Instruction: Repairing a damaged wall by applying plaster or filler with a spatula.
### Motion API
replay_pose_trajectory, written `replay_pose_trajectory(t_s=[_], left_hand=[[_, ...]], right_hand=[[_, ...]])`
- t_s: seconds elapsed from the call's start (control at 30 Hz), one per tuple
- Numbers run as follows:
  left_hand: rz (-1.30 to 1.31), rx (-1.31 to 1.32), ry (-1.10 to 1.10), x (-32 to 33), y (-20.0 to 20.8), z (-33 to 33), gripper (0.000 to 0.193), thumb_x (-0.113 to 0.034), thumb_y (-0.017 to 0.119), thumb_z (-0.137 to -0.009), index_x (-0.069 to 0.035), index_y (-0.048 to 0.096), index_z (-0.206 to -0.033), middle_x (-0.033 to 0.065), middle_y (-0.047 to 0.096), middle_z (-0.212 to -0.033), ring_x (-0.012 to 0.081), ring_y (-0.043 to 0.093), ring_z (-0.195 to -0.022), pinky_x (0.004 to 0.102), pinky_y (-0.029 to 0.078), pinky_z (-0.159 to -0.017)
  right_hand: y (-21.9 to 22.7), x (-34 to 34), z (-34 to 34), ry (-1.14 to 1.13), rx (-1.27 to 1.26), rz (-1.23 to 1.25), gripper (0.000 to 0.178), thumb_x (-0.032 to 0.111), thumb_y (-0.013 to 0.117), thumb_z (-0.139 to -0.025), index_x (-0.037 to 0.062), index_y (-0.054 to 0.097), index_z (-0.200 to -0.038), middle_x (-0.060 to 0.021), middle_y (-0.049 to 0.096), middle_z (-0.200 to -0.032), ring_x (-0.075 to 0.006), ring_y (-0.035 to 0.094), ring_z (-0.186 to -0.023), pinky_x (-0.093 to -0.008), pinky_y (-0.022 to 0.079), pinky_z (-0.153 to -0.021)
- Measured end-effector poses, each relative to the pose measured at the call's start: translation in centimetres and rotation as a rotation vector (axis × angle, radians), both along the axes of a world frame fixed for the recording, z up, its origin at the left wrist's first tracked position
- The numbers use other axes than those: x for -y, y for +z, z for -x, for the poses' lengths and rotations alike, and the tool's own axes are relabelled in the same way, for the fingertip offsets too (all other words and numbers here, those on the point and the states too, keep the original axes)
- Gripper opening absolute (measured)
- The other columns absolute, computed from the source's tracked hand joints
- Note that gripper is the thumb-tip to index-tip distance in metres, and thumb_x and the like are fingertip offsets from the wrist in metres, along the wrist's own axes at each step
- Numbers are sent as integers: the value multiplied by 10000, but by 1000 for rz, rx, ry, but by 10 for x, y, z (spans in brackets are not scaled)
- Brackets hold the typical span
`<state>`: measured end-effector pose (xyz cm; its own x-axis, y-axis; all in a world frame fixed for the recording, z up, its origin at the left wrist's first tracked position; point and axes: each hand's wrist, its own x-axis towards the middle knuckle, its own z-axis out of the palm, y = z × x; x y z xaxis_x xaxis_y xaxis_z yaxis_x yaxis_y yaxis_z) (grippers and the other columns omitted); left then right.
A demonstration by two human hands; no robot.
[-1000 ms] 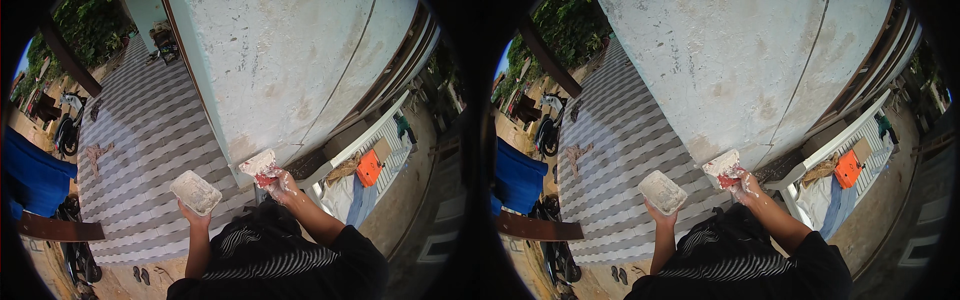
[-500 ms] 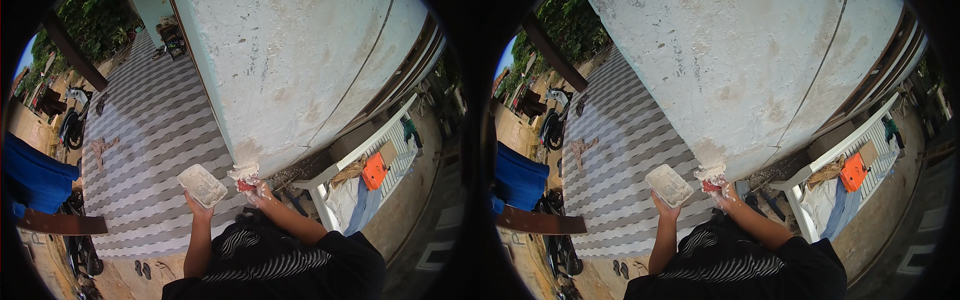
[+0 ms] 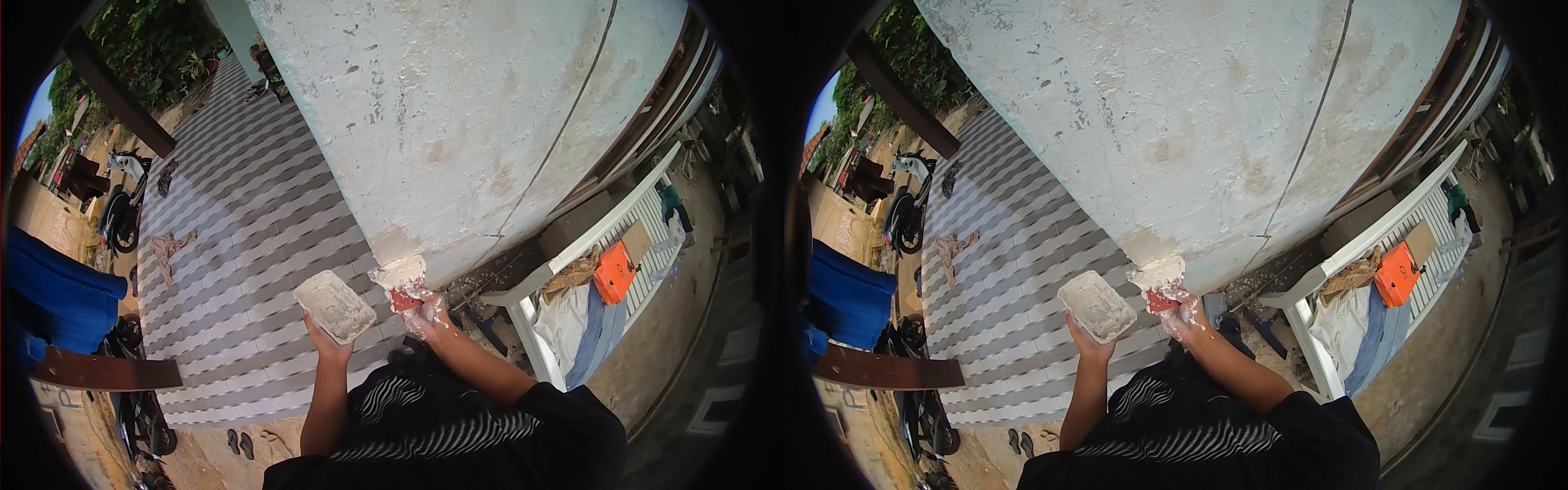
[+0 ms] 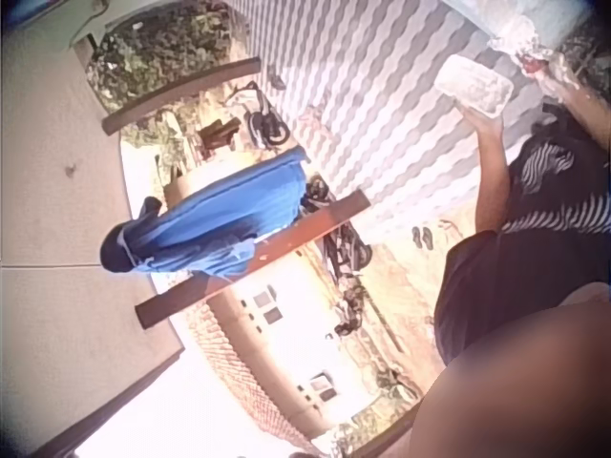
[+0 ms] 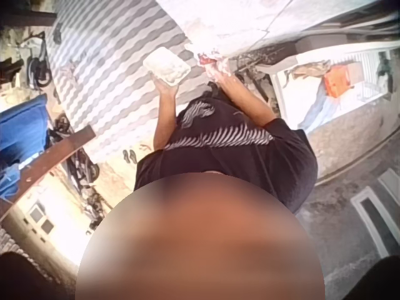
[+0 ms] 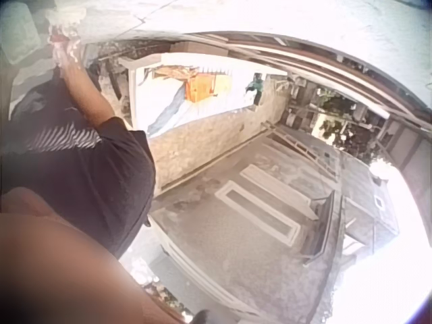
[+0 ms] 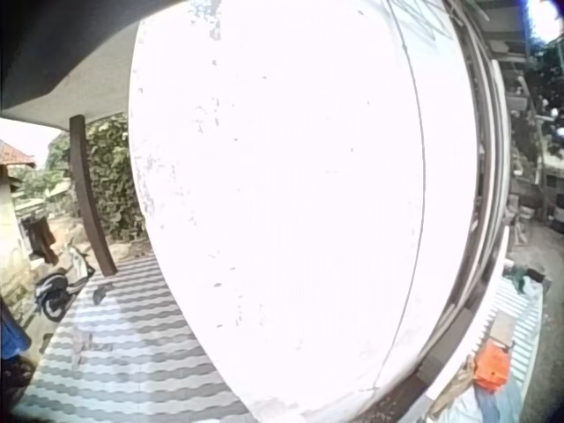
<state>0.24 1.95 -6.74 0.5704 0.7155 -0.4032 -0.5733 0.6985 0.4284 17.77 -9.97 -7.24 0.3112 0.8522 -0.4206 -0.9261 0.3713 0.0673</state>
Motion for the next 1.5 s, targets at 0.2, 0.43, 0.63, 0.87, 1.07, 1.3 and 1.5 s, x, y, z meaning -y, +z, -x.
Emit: replay_pose_trajectory(t_s=[0.2,0.43,0.63,0.87,1.07,1.3,1.5], left_hand=[[0,28,3,2,-5,0,646,-600,332,-852,-180,394,-1339,73,488,-1289,335,498,-1141,571,407,-913],[-1,80,-35,-3,-16,-7,646,-602,330,-854,-178,399,-1337,79,500,-1276,338,506,-1131,565,410,-914],[-45,78,-158,-12,-5,-26,616,-535,317,-898,-121,370,-1352,97,485,-1293,315,489,-1160,499,395,-970],[-22,33,-224,-11,7,-63,625,-531,317,-899,-101,375,-1349,106,487,-1291,318,490,-1158,496,391,-973],[-36,94,-183,-1,36,-67,617,-528,317,-902,-105,379,-1347,105,488,-1290,310,496,-1153,486,399,-968],[-44,116,-92,3,51,-60,594,-528,324,-900,-124,412,-1327,90,503,-1274,308,509,-1135,495,416,-947],[-28,168,-60,5,58,-46,589,-541,337,-886,-148,433,-1315,89,514,-1264,316,525,-1114,518,423,-932]], right_hand=[[43,10,-30,-78,229,-23,490,-32,525,-702,-32,449,-1187,-177,538,-1147,-323,553,-1063,-436,464,-959],[50,50,-59,-30,287,-100,508,-14,556,-752,-40,422,-1242,-174,535,-1189,-287,564,-1072,-398,476,-946],[-4,70,-48,202,602,309,256,32,499,-830,-20,508,-1081,-157,584,-1040,-270,603,-968,-399,516,-860],[20,78,-71,93,578,253,265,33,504,-823,-46,528,-1076,-149,604,-1011,-270,618,-932,-397,514,-855],[20,77,-66,91,580,278,281,45,506,-828,-46,519,-1094,-153,600,-1027,-277,615,-944,-405,513,-858],[-12,50,-48,208,469,253,305,63,507,-815,-31,514,-1105,-153,597,-1050,-296,615,-942,-454,517,-844],[-23,16,-17,254,499,305,232,74,619,-833,52,545,-1051,-74,618,-948,-205,628,-857,-353,561,-728]])
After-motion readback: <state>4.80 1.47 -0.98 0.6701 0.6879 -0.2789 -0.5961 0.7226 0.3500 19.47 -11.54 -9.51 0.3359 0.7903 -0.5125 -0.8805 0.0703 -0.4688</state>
